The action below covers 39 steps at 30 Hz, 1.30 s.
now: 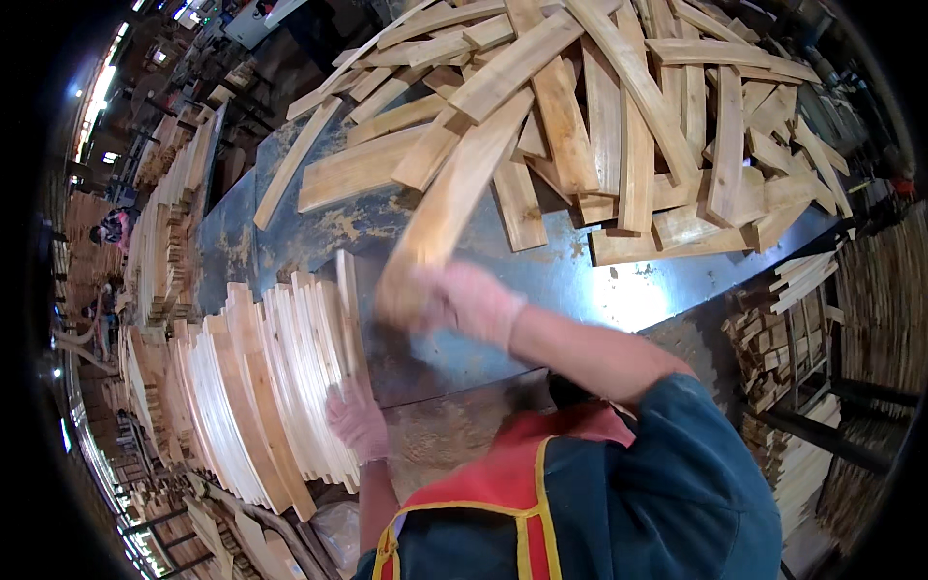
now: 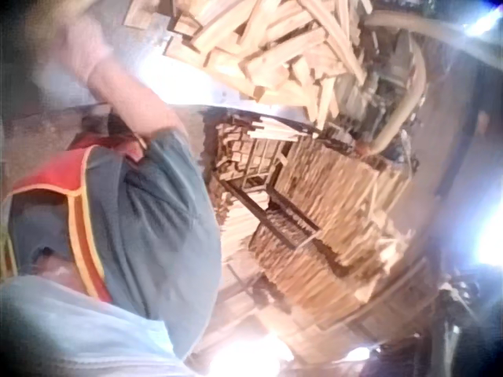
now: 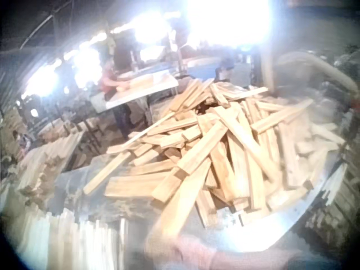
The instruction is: The person sorts wooden planks on a metal table, picking them up from a pile and arranging them into a neat stack. The person repeatedly moves planks from the disorganized pile to the organized stack using both hands.
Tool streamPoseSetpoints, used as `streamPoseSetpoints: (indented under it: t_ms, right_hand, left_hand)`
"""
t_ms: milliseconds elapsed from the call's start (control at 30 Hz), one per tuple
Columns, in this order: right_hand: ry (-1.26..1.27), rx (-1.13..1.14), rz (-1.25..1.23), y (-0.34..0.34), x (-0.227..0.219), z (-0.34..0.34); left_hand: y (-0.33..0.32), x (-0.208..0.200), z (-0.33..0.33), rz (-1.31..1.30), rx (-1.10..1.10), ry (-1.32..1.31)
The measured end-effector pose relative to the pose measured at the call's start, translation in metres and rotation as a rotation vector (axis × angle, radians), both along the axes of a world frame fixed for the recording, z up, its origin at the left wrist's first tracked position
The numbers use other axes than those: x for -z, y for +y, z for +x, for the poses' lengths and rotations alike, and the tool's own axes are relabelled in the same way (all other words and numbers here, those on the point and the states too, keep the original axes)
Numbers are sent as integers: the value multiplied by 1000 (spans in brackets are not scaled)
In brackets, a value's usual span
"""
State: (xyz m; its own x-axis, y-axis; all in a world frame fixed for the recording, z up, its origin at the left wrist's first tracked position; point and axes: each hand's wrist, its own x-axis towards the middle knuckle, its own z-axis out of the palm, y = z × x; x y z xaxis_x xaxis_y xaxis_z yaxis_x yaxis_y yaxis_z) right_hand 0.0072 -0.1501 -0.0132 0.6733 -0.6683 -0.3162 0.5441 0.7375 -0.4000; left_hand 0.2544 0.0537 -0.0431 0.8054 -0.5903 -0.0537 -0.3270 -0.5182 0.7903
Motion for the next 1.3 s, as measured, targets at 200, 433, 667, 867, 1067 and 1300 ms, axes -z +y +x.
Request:
streamPoseSetpoints:
  t_ms: [200, 433, 667, 867, 1067, 1300]
  right_hand:
    - [314, -592, -44, 171, -5, -21]
    - [1001, -675, -876, 201, -40, -61]
    - [1851, -147, -1697, 207, -95, -231]
    - [1878, -3, -725, 260, -40, -395]
    - [1538, 1148, 46, 308, 95, -627]
    - [1835, 1004, 706, 258, 257, -882]
  left_hand:
    - [-11, -36, -2, 102, 491, 142]
    - [-17, -44, -97, -158, 582, 754]
    - [-42, -97, -186, -9, 1703, -944]
    - [-106, -97, -352, -742, 1498, -1091]
    - [-191, -40, -533, -124, 1420, -912]
    - [-299, 16, -661, -64, 1029, -737]
